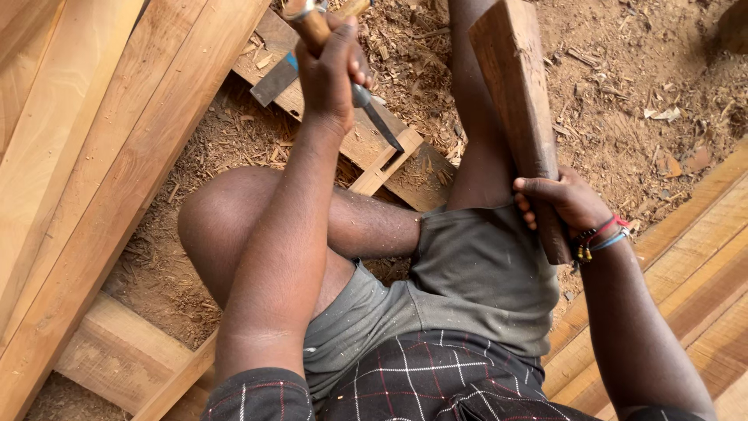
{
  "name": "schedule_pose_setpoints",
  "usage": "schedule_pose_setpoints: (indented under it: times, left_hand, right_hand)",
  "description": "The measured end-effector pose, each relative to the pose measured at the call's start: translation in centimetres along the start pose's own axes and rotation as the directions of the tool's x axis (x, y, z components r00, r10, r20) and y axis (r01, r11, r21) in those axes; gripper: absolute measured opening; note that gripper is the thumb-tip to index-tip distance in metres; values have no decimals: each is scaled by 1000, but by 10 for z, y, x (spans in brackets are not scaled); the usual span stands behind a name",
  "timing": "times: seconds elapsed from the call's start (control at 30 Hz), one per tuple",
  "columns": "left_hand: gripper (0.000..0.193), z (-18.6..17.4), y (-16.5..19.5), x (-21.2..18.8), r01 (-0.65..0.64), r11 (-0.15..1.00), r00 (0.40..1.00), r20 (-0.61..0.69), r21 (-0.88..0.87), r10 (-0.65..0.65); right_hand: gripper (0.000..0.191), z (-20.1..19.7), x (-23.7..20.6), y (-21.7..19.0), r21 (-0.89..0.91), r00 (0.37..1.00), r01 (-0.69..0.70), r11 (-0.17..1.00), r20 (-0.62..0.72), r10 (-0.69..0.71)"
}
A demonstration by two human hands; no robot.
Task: The person carves a slot into a piece of wood using a chisel and a wooden mallet while sitting on the ground.
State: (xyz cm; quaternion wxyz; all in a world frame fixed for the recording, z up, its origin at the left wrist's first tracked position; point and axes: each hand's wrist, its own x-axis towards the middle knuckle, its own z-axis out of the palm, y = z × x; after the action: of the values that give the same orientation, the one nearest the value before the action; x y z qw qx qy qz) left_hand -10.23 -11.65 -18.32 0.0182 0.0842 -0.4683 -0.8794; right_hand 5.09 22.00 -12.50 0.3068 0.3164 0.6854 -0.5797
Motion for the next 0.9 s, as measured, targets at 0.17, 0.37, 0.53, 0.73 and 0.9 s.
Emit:
schedule_pose_setpoints:
  times: [0.17,0.37,0.53,0.73,0.9]
  left_hand:
    - [24,-1,8,-5,37,999,999,-32,-27,-38]
    - [27,-5,5,-19,-48,999,999,-13,-27,47]
    - [22,15,-13,-49,-346,934,932,150,93,330]
    - [17,18,-24,-98,-528,819,839,284,224,463]
    - [12,7,-26,-107,-412,840,901,294,354,318]
  right_hand:
    - [20,3,-9,1,-6,998,59,998,-7,-59]
    - [17,20,-34,16,-179,927,346,921,-84,-365]
    - [19,37,-77,-20,5,661,747,664,-106,-743]
    - [17,40,-113,-88,-458,200,868,194,-34,-979]
    - [16,53,-74,-80,-906,241,399,-144,255,-936]
